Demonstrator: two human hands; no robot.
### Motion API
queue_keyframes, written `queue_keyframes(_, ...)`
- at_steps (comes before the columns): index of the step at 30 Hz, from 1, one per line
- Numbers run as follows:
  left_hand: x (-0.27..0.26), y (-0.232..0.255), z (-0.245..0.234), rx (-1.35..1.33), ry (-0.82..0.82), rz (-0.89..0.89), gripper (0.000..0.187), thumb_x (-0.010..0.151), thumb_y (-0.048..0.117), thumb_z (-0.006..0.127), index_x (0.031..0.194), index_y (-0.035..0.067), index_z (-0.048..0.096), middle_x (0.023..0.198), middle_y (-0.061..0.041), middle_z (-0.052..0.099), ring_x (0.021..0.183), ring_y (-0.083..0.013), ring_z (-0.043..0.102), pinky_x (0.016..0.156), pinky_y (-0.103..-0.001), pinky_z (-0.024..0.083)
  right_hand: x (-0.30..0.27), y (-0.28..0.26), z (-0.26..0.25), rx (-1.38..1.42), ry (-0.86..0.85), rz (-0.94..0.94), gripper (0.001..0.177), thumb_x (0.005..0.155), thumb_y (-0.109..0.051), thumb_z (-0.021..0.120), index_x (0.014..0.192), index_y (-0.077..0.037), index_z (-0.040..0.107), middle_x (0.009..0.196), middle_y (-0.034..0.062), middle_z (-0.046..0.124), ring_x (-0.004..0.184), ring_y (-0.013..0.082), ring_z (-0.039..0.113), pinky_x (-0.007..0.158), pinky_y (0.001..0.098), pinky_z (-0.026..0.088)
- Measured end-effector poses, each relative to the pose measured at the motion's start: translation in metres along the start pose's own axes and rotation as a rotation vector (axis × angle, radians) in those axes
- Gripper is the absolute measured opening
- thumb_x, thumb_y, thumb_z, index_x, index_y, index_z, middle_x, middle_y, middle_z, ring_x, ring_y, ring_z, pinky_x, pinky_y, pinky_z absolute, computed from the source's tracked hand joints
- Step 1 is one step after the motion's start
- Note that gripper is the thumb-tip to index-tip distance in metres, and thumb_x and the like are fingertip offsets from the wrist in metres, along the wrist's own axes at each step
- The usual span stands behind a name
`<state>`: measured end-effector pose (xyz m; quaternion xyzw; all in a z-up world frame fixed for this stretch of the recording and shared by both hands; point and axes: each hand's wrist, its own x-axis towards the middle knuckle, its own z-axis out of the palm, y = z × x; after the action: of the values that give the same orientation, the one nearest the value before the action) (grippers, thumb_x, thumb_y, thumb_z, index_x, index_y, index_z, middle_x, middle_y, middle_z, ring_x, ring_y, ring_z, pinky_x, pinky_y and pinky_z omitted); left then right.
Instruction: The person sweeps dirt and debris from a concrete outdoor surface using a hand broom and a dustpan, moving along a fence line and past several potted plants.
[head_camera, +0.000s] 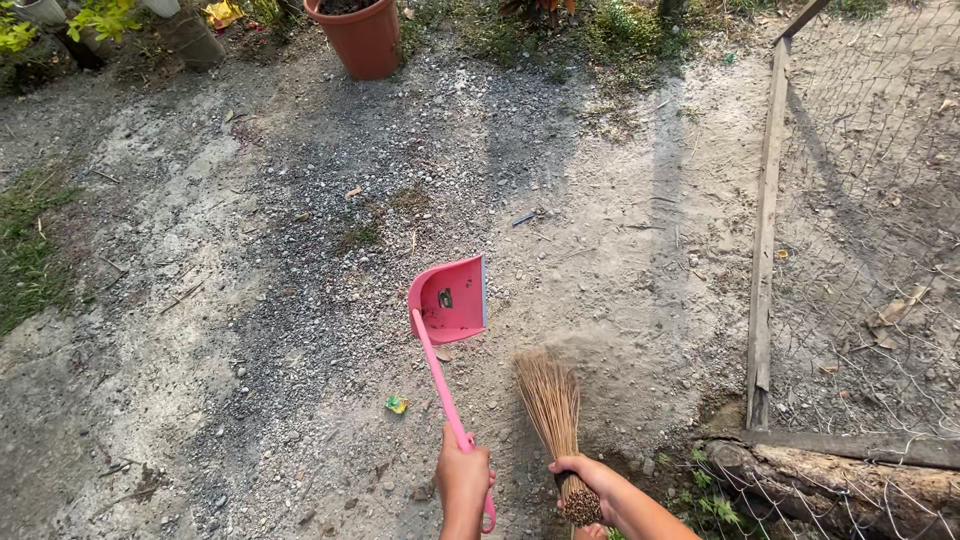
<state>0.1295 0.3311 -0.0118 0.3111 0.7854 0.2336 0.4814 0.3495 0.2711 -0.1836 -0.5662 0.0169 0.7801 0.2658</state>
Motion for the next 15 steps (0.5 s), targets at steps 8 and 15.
queue_keyframes(8,0.031,0.029,0.019,-0.011,-0.031,0.061,0.042,0.082,0.002,0.064,0.121,0.011,0.053,0.074,-0.012,0.067,0.047,-0.0217,0.066,0.043,-0.036,0.053,-0.118,-0.119,-0.077,-0.279,0.122,0.030,0.039,0.084,-0.025,0.073,0.116,-0.029,0.051,0.080,0.0113,0.061,0.055,0.0253,0.063,0.048,0.0379,0.056)
queue_keyframes(15,0.058,0.053,0.035,-0.019,-0.051,0.090,0.047,0.080,0.001,0.061,0.124,0.015,0.053,0.090,-0.004,0.070,0.047,-0.0229,0.066,0.043,-0.038,0.054,-0.008,-0.169,-0.101,0.088,0.238,-0.098,0.034,0.083,-0.027,0.072,0.102,-0.004,0.055,0.069,0.0150,0.061,0.051,0.0292,0.064,0.044,0.0413,0.055)
